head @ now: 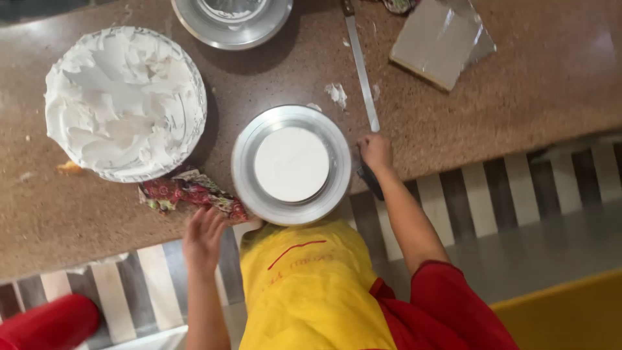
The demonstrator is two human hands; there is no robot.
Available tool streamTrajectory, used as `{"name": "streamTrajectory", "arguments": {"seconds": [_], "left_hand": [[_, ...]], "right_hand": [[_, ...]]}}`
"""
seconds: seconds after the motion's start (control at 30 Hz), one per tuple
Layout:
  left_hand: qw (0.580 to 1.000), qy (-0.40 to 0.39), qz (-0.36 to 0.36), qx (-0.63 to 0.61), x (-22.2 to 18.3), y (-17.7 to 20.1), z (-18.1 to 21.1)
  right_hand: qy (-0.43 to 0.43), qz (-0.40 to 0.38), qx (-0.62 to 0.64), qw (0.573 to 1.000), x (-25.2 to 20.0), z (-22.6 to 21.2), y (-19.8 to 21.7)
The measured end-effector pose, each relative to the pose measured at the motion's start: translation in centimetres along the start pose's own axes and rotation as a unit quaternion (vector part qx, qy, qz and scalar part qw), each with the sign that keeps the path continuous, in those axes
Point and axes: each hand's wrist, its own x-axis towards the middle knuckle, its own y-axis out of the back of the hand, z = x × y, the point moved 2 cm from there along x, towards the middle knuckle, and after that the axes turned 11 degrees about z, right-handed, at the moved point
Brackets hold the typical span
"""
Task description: Icing a small round cake using a spatula and a turntable in a bakery.
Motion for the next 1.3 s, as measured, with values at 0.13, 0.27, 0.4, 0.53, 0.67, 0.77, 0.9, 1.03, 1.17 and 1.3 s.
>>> {"name": "streamTrajectory", "arguments": {"seconds": [0.13, 0.27, 0.4, 0.53, 0.67, 0.77, 0.9, 1.03, 1.17, 1.3], "left_hand": [[0.989, -0.051, 0.105, -0.092, -6.2, 8.7, -4.6], [0.964, -0.037, 0.244, -0.099, -13.3, 13.2, -11.0], [0.918, 0.052, 0.372, -0.127, -18.3, 17.7, -18.1], [0.890, 0.087, 0.416, -0.166, -21.2, 19.8, -22.5], [0.878, 0.107, 0.445, -0.142, -21.1, 18.4, -22.2], [0.915, 0.069, 0.386, -0.093, -19.1, 15.9, -19.4], [0.964, 0.015, 0.265, -0.020, -13.2, 11.0, -14.6], [0.986, 0.007, 0.161, -0.049, -6.5, 1.6, -10.2], [1.000, 0.019, 0.003, -0.014, -3.7, -7.2, -7.8], [0.994, 0.072, -0.032, 0.077, -2.2, -8.7, -10.2]], "right_hand": [[0.086, 0.066, -0.022, 0.994, 9.8, -0.8, 0.4], [0.031, 0.016, -0.012, 0.999, 17.8, -3.1, -1.0], [0.090, -0.028, -0.142, 0.985, 22.1, -3.0, -6.4], [0.096, -0.067, -0.204, 0.972, 23.7, -2.3, -9.4], [0.138, -0.021, -0.276, 0.951, 24.2, -1.3, -9.2], [0.136, -0.068, -0.252, 0.956, 23.3, -2.3, -4.8], [0.008, -0.141, 0.123, 0.982, 21.7, 1.1, -0.3], [-0.142, -0.260, 0.548, 0.783, 15.2, 2.9, 7.9], [-0.094, -0.169, 0.621, 0.759, 5.4, 1.2, 21.8], [0.032, 0.009, 0.464, 0.885, -4.4, 5.1, 31.2]]}}
